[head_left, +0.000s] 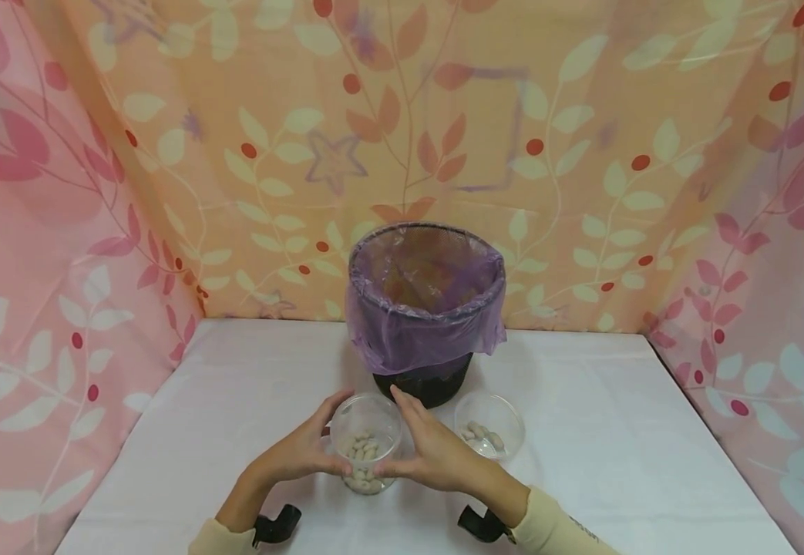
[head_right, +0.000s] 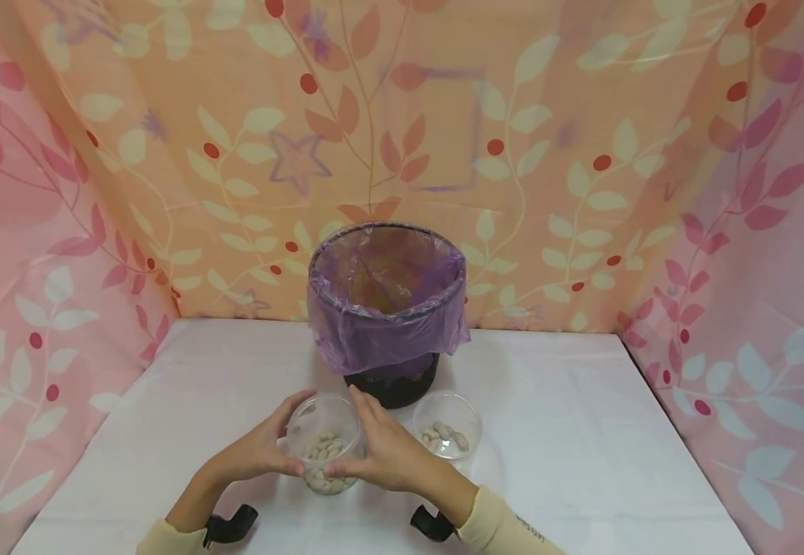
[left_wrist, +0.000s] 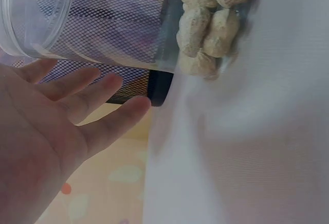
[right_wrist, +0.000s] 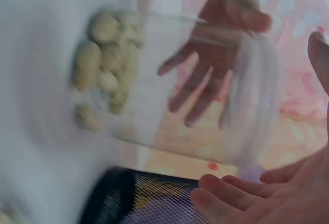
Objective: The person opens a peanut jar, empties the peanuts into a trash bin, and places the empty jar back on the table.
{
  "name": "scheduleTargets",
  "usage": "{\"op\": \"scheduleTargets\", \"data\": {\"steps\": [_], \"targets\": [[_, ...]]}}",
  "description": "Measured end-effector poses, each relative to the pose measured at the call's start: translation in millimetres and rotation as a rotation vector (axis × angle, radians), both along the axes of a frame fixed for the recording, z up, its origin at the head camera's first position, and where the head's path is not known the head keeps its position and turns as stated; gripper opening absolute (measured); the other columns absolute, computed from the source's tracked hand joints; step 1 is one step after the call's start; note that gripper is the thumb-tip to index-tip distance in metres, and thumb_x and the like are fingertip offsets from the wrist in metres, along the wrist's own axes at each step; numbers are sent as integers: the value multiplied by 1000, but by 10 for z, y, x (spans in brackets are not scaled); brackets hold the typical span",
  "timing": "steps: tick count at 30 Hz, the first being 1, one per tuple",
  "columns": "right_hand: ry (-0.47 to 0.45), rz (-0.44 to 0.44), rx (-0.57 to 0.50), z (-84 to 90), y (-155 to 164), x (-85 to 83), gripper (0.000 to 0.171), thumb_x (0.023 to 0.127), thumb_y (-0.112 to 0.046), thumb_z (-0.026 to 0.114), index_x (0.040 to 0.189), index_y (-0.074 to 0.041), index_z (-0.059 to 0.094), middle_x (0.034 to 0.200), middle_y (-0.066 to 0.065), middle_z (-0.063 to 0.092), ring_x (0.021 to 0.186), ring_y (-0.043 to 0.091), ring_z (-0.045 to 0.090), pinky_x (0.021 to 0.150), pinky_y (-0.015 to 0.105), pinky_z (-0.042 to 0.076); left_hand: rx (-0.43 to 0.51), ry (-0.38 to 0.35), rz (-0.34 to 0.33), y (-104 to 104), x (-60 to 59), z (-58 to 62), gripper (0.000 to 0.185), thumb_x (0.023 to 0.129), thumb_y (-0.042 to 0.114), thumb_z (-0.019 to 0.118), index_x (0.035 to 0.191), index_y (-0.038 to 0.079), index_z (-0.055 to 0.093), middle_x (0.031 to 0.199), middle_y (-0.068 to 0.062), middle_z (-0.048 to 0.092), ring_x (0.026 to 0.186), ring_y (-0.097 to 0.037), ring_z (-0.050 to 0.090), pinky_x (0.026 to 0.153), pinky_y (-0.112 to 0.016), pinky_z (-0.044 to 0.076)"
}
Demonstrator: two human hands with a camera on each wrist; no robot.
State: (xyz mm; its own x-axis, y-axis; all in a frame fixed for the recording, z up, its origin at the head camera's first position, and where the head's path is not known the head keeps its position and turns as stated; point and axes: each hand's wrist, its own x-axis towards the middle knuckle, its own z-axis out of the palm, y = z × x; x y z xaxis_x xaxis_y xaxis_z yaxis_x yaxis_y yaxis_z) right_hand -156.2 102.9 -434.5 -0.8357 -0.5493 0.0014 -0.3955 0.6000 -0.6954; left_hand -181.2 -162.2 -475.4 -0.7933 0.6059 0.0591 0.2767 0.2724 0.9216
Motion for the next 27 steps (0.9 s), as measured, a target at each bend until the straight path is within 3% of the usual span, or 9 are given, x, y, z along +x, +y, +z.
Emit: {"op": "scheduleTargets", "data": {"steps": [5, 12, 16, 21, 27], "targets": [[-18, -41, -59, -170, -23, 10, 111, 78, -55, 75, 157, -12, 11, 159, 16, 26, 143, 36, 34, 110, 57, 35, 16, -38, -19, 30, -3, -58, 107, 75, 23, 85, 154, 10, 14, 153, -23, 30, 135, -45, 37, 102, -67, 37], [-33, -19, -187, -355, -56, -40, 102, 79, -45, 79, 154, -9, 20, 151, 17, 40, 132, 37, 48, 102, 55, 45, 19, -54, -17, 49, 12, -109, 106, 75, 24, 85, 154, 16, 16, 150, -22, 35, 132, -43, 40, 102, -64, 38], [-37, -10, -262, -408, -83, -75, 95, 78, -42, 80, 150, -12, 28, 146, 15, 44, 132, 36, 46, 100, 54, 47, 22, -53, -10, 50, 14, -121, 105, 74, 24, 85, 153, 19, 17, 149, -21, 37, 133, -43, 40, 101, -64, 40], [-37, -12, -295, -441, -109, -92, 96, 76, -39, 83, 149, -8, 30, 143, 16, 47, 129, 36, 48, 98, 46, 51, 27, -45, -3, 45, 13, -131, 103, 74, 23, 86, 153, 20, 19, 146, -22, 40, 131, -44, 41, 99, -62, 42], [-30, -22, -308, -453, -124, -100, 94, 75, -39, 83, 148, -11, 31, 143, 14, 47, 128, 35, 49, 96, 38, 52, 25, -41, 8, 47, 8, -133, 102, 74, 21, 86, 152, 20, 20, 146, -22, 40, 131, -44, 41, 99, -60, 44]]}}
